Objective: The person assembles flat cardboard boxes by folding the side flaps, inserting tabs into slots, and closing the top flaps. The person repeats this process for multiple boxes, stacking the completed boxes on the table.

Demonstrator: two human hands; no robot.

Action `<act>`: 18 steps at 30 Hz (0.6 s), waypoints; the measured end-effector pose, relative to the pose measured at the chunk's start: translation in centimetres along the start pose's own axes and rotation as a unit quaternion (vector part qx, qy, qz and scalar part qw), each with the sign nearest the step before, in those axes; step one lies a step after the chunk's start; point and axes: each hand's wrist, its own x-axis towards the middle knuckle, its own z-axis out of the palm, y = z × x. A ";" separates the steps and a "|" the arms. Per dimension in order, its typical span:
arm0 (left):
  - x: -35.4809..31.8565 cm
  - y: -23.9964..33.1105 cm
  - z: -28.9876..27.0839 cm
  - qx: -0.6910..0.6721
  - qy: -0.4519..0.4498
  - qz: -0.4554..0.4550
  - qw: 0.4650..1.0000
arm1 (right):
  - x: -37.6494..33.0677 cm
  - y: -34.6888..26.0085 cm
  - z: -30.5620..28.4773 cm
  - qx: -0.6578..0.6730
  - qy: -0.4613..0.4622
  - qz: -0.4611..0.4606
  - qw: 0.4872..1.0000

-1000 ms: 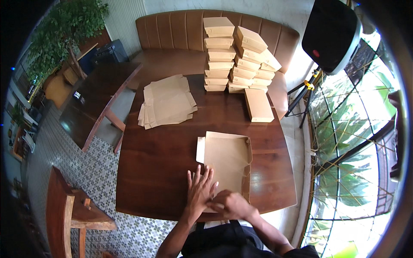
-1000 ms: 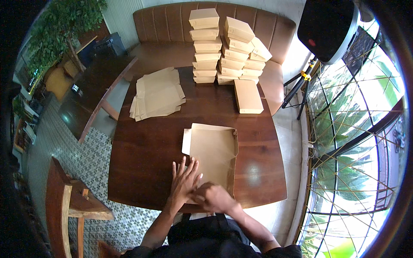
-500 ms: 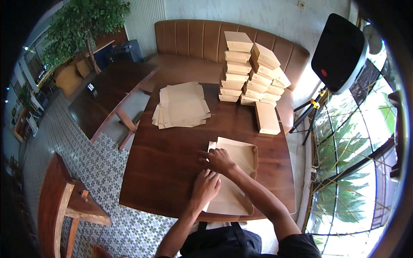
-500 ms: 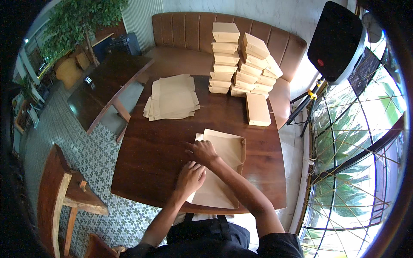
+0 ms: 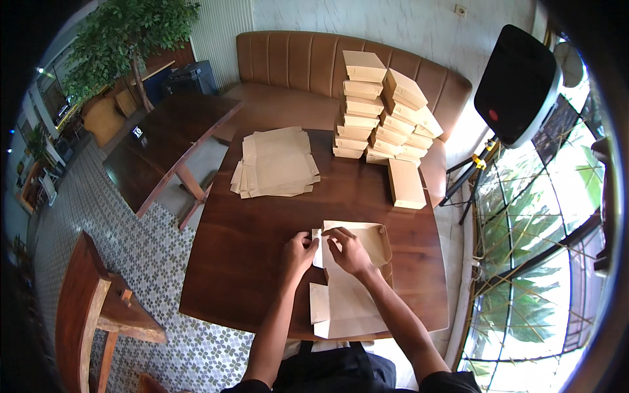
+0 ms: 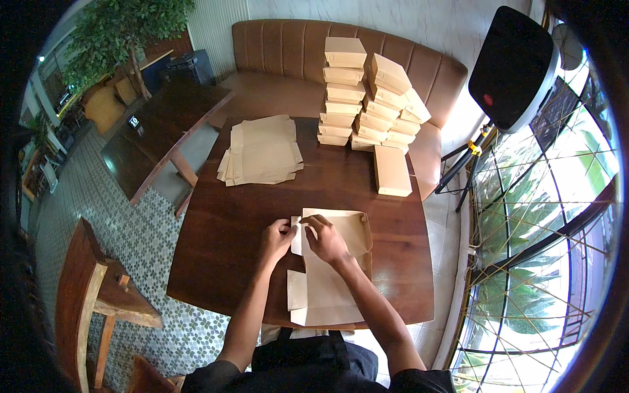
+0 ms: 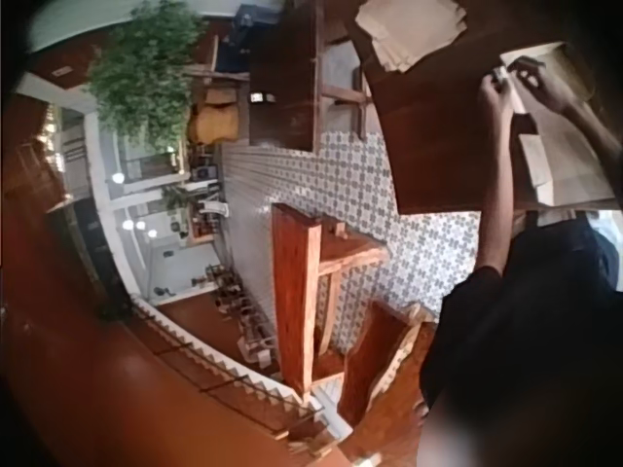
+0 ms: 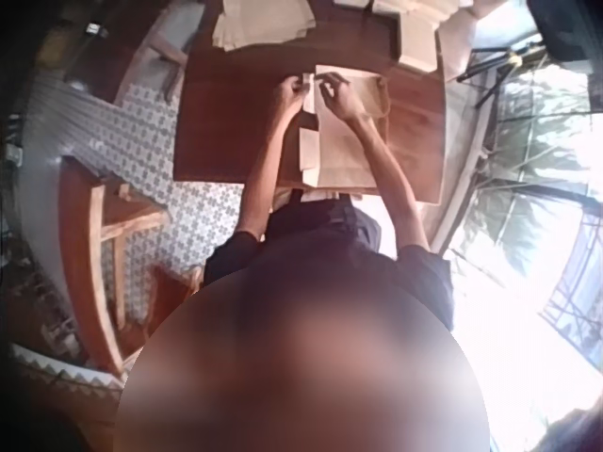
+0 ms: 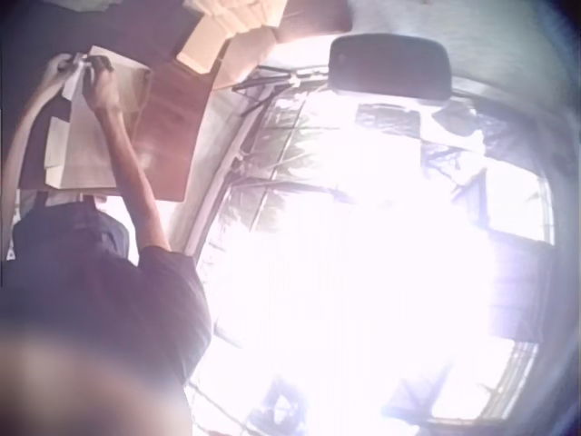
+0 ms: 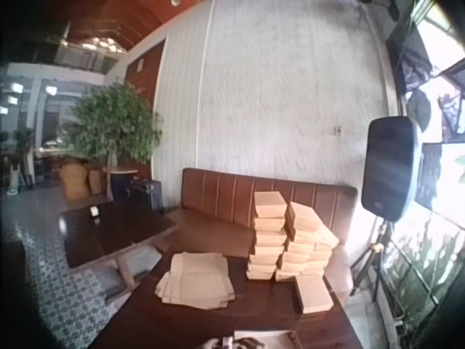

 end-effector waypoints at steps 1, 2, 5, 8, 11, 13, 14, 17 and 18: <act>0.4 -0.3 0.5 -0.017 -0.013 0.005 1.000 | 0.3 0.5 -0.2 -0.025 0.009 -0.018 0.999; 0.7 -0.5 1.0 -0.034 -0.033 -0.001 0.999 | 0.6 1.0 -0.3 -0.052 0.025 -0.038 0.998; 0.5 -1.2 2.0 -0.011 0.012 0.057 0.998 | 0.9 2.3 0.1 -0.044 -0.006 -0.017 0.999; -0.3 -1.3 2.0 0.020 0.038 0.104 0.994 | 0.9 3.2 1.1 -0.079 -0.022 -0.043 0.996; -1.7 -0.5 1.7 0.033 0.021 0.099 0.994 | 1.0 3.3 1.9 -0.115 -0.022 -0.049 0.992; -2.1 0.3 1.4 0.056 0.024 0.152 0.987 | 1.4 3.3 2.1 -0.124 -0.026 -0.043 0.991; -2.2 0.6 1.3 0.063 0.027 0.181 0.981 | 1.6 3.2 2.0 -0.121 -0.028 -0.039 0.992; -2.4 1.4 1.0 0.085 0.011 0.198 0.976 | 2.0 3.3 1.5 -0.034 -0.023 -0.011 0.999; -2.4 1.6 1.0 0.100 0.012 0.209 0.973 | 2.1 3.3 1.1 0.042 -0.024 0.017 0.999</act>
